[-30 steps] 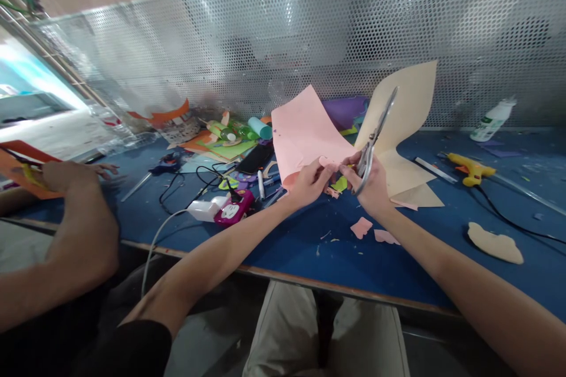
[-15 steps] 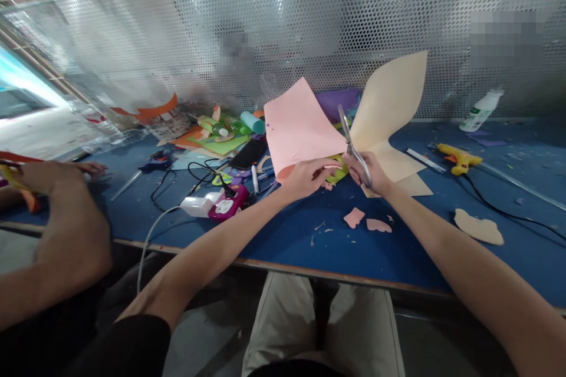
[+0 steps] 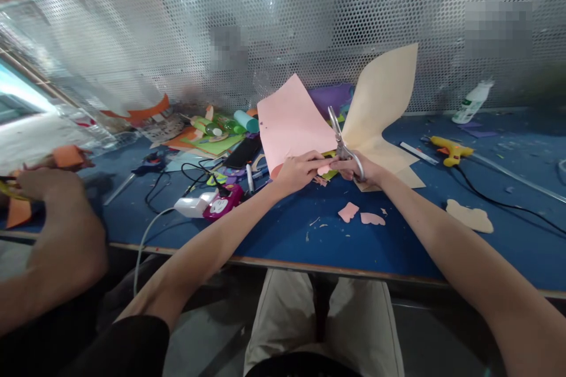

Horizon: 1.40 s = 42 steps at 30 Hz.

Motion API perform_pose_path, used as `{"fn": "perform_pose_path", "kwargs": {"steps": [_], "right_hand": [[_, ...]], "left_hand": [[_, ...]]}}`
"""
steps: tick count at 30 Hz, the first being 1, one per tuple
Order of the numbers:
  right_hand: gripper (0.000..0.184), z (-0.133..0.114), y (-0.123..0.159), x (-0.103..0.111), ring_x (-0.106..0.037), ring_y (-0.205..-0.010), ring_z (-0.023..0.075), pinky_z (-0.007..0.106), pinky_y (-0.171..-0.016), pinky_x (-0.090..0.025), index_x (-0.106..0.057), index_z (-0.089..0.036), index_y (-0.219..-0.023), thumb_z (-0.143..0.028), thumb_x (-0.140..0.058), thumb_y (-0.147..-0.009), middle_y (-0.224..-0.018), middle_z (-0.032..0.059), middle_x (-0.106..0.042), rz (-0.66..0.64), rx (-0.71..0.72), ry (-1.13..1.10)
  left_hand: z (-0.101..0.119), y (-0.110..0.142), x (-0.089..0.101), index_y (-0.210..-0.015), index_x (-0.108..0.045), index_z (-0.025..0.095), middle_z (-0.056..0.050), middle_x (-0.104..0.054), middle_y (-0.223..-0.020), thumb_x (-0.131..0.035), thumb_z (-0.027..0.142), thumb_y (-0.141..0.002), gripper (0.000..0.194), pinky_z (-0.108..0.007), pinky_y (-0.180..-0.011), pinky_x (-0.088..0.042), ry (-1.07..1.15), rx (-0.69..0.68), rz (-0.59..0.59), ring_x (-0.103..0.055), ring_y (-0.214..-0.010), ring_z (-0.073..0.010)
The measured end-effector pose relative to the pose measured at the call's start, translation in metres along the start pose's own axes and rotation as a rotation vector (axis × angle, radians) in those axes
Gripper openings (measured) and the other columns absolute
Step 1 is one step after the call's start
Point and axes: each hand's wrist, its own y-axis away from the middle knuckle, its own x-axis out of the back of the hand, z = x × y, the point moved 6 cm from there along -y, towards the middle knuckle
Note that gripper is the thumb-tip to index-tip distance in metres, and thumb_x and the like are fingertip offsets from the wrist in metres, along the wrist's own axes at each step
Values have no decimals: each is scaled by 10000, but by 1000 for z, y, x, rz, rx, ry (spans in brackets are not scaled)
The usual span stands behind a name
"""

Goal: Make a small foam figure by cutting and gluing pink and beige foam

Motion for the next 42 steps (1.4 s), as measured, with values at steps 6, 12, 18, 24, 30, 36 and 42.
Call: {"fn": "perform_pose_path", "kwargs": {"steps": [6,12,18,24,30,36,42], "right_hand": [[277,-2,-2,4,-267,-432,69,236,-438,-234,-501,-228,-787,-331,-752,-842,-472,-114,-345,22,26,-117],[302,1,-5,7,-216,-449,74,245,-464,-218,-473,-230,-774,-329,-753,-831,-481,-120,-286,16,28,-185],[259,2,-5,6,-197,-446,70,240,-466,-196,-491,-225,-815,-311,-732,-856,-474,-120,-332,-35,-10,-183],[225,2,-5,5,-177,-442,68,237,-460,-190,-507,-225,-860,-300,-719,-862,-473,-123,-358,-60,-10,-174],[224,1,-3,4,-188,-445,64,228,-459,-185,-509,-221,-825,-305,-709,-877,-480,-118,-361,-65,-19,-164],[244,0,-4,4,-203,-449,68,228,-454,-191,-514,-218,-799,-301,-729,-879,-468,-115,-343,-59,-20,-179],[235,4,-7,6,-188,-443,66,233,-447,-164,-516,-214,-807,-293,-716,-901,-456,-120,-325,-61,-7,-210]], "left_hand": [[14,4,0,-1160,-605,189,-91,-704,-1010,-517,372,-979,272,-343,-638,-454,52,241,50,-648,-820,-222],[54,11,-22,-851,-631,203,-73,-677,-922,-567,679,-898,483,-421,-885,-438,103,-66,-256,-602,-924,-258],[75,15,-39,-1061,-643,200,-99,-648,-1139,-586,639,-909,468,-409,-904,-411,163,-173,-383,-562,-1033,-276],[77,13,-41,-959,-632,207,-69,-674,-1042,-575,465,-959,264,-359,-827,-413,247,-195,-399,-575,-959,-234],[73,11,-34,-935,-600,208,-38,-692,-886,-590,313,-940,105,-314,-715,-429,328,-153,-339,-630,-830,-192],[57,9,-20,-1043,-626,211,-37,-720,-921,-481,272,-981,169,-312,-733,-469,308,-51,-259,-662,-841,-185],[55,10,-14,-1101,-651,198,-107,-661,-1242,-519,216,-919,226,-423,-958,-438,-102,-113,-214,-577,-1167,-292]]}}
